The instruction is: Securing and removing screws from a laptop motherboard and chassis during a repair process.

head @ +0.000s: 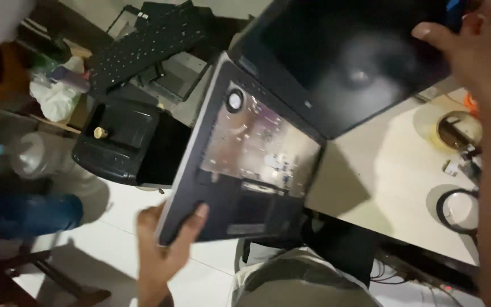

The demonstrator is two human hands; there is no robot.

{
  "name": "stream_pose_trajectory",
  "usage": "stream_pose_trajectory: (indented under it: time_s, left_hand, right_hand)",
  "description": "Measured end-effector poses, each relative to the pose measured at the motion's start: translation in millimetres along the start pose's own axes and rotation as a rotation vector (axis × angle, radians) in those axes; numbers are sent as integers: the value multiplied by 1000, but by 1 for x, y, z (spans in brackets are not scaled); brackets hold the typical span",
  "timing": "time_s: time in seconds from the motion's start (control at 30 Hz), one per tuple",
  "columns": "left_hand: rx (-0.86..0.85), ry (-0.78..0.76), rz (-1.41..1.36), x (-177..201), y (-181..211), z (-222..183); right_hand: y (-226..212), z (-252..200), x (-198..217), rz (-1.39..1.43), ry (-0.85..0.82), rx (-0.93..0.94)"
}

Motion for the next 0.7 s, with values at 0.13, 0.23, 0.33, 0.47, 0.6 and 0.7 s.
stream_pose_trajectory:
  time_s: [0.13, 0.23, 0.33, 0.47, 0.6, 0.7]
  left_hand:
    - [-129, 99, 220, 20, 41, 14]
    - [-185, 83, 272, 20, 53, 19]
    - [-264, 32, 411, 10, 67, 20]
    - [-306, 45, 460, 5, 79, 19]
    - [-302, 52, 506, 0, 85, 17]
    - [-223, 81, 502, 0, 84, 13]
  right_hand:
    - [-18, -45, 7, -6, 65, -77]
    - [-7, -58, -1, -17, 151, 71]
    - [8, -70, -6, 76, 197, 37]
    - [21, -80, -13, 116, 236, -2]
    - [27, -88, -15, 144, 280, -88]
    - [64, -102, -27, 40, 339, -94]
Point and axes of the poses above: each hand's wrist, its own z-axis towards the middle knuckle, its own x-axis out of the back of the hand, y = z × x, the point moved 9 cm from there along z, towards the middle knuckle, and after that the axes turned 1 degree about z, right-handed, at the moved point
